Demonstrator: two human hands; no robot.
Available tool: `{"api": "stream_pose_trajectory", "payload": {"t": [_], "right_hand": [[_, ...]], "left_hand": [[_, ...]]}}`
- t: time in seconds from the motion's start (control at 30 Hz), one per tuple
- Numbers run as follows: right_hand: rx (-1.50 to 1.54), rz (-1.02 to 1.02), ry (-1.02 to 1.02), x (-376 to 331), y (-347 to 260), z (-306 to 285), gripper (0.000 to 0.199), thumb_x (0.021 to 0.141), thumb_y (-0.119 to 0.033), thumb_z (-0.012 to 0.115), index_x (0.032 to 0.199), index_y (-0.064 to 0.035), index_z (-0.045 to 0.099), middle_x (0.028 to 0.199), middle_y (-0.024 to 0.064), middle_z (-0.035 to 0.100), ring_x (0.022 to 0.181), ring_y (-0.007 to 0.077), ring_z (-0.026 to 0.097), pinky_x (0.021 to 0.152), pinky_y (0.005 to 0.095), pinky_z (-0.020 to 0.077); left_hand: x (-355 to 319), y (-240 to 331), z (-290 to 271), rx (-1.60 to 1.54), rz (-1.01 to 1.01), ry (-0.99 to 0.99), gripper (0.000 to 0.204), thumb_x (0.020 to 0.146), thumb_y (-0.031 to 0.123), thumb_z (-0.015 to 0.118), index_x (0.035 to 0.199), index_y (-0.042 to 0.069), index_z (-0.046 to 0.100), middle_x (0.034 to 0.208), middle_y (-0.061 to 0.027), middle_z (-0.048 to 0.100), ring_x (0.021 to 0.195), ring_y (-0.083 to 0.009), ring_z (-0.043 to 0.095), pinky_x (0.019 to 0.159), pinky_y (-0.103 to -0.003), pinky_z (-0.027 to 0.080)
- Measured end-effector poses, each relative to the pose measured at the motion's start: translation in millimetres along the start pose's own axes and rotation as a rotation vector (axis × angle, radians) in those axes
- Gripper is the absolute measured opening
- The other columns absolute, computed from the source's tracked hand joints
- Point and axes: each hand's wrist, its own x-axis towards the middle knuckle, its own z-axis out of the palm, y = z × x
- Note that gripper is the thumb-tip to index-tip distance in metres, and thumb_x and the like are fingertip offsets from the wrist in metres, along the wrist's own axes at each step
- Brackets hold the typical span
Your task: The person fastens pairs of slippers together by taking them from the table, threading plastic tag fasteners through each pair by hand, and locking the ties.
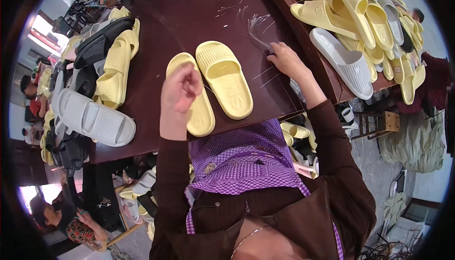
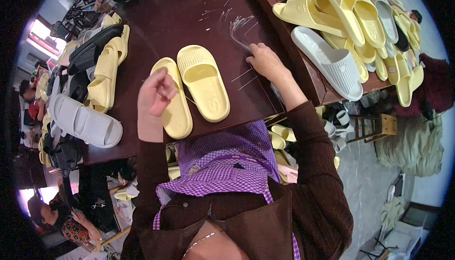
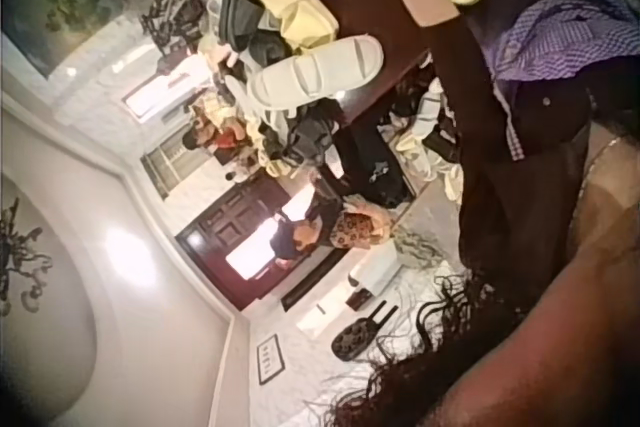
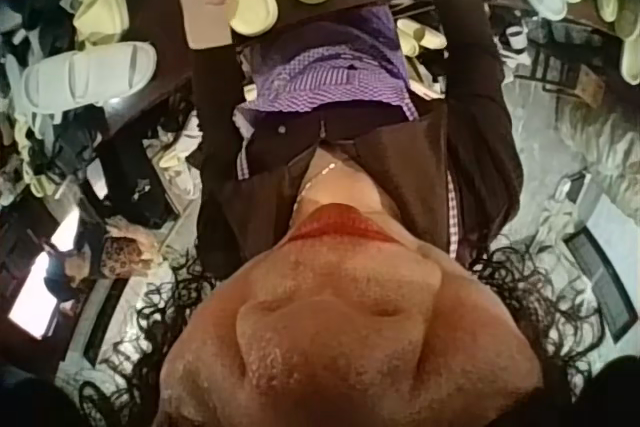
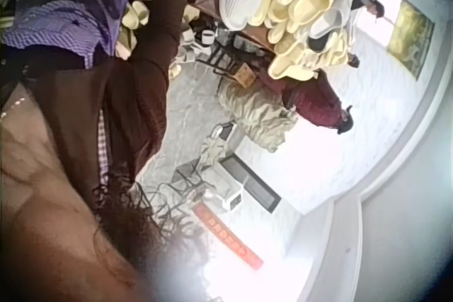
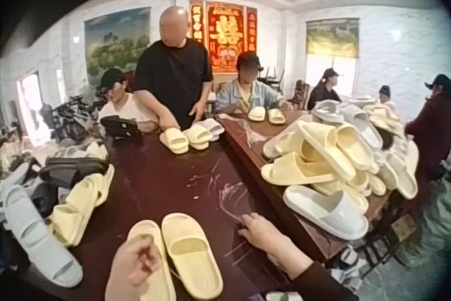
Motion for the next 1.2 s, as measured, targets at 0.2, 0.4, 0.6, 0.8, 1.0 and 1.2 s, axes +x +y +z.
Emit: {"api": "stream_pose_trajectory", "payload": {"t": [0.2,0.4,0.6,0.8,1.0,1.2], "right_hand": [[-0.065,-0.144,0.154,-19.3,-12.0,9.2,0.032,0.08,-0.012,0.062,0.108,0.0029,0.056,0.104,0.021,0.058,0.099,0.0376,0.055,0.085,0.0417,0.0456],[-0.037,-0.117,0.333,-49.1,11.6,-8.1,0.031,0.081,-0.008,0.06,0.11,0.0023,0.057,0.109,0.0204,0.058,0.102,0.0362,0.054,0.089,0.0406,0.0449],[0.043,-0.056,0.336,-67.6,20.5,-31.0,0.027,0.081,-0.003,0.059,0.108,0.0014,0.06,0.107,0.0166,0.06,0.099,0.0344,0.057,0.086,0.0389,0.0463],[0.385,-0.29,0.244,-66.5,-68.9,-64.5,0.03,0.077,0.003,0.059,0.107,0.0005,0.062,0.1,0.0134,0.062,0.094,0.029,0.059,0.081,0.0349,0.0477],[0.251,-0.86,0.197,-64.8,-134.6,-50.5,0.033,0.067,0.0,0.063,0.099,-0.0049,0.066,0.093,0.0104,0.063,0.085,0.023,0.06,0.07,0.033,0.0491],[0.245,-0.873,0.141,-58.1,-130.8,-40.9,0.028,0.066,-0.001,0.064,0.093,-0.004,0.066,0.084,0.0079,0.064,0.076,0.0231,0.06,0.065,0.0321,0.0489]], "left_hand": [[-24.6,-30.2,7.1,0.032,-0.151,-0.079,0.009,0.092,0.01,0.047,0.091,0.003,0.052,0.062,-0.0073,0.053,0.043,-0.0109,0.039,0.04,-0.024,0.034],[-40.7,-35.7,6.5,0.052,-0.163,-0.115,0.009,0.092,0.009,0.046,0.094,0.002,0.052,0.062,-0.0087,0.054,0.042,-0.0107,0.041,0.04,-0.024,0.036],[-44.8,-37.8,6.3,0.058,-0.151,-0.094,0.01,0.091,0.008,0.047,0.094,0.001,0.053,0.061,-0.0095,0.055,0.042,-0.0106,0.042,0.039,-0.024,0.036],[-50.8,-53.4,26.1,0.078,-0.218,-0.098,0.011,0.091,0.008,0.046,0.095,0.0,0.053,0.058,-0.0091,0.054,0.039,-0.0109,0.04,0.037,-0.023,0.033],[-68.9,-52.5,34.7,0.162,-0.308,-0.116,0.011,0.09,0.009,0.048,0.093,0.0,0.053,0.058,-0.0106,0.056,0.038,-0.0109,0.042,0.037,-0.023,0.034],[-89.4,-34.0,18.8,-0.025,-0.289,-0.299,0.015,0.091,0.007,0.045,0.101,-0.001,0.054,0.061,-0.0111,0.057,0.042,-0.011,0.046,0.038,-0.023,0.036]]}}
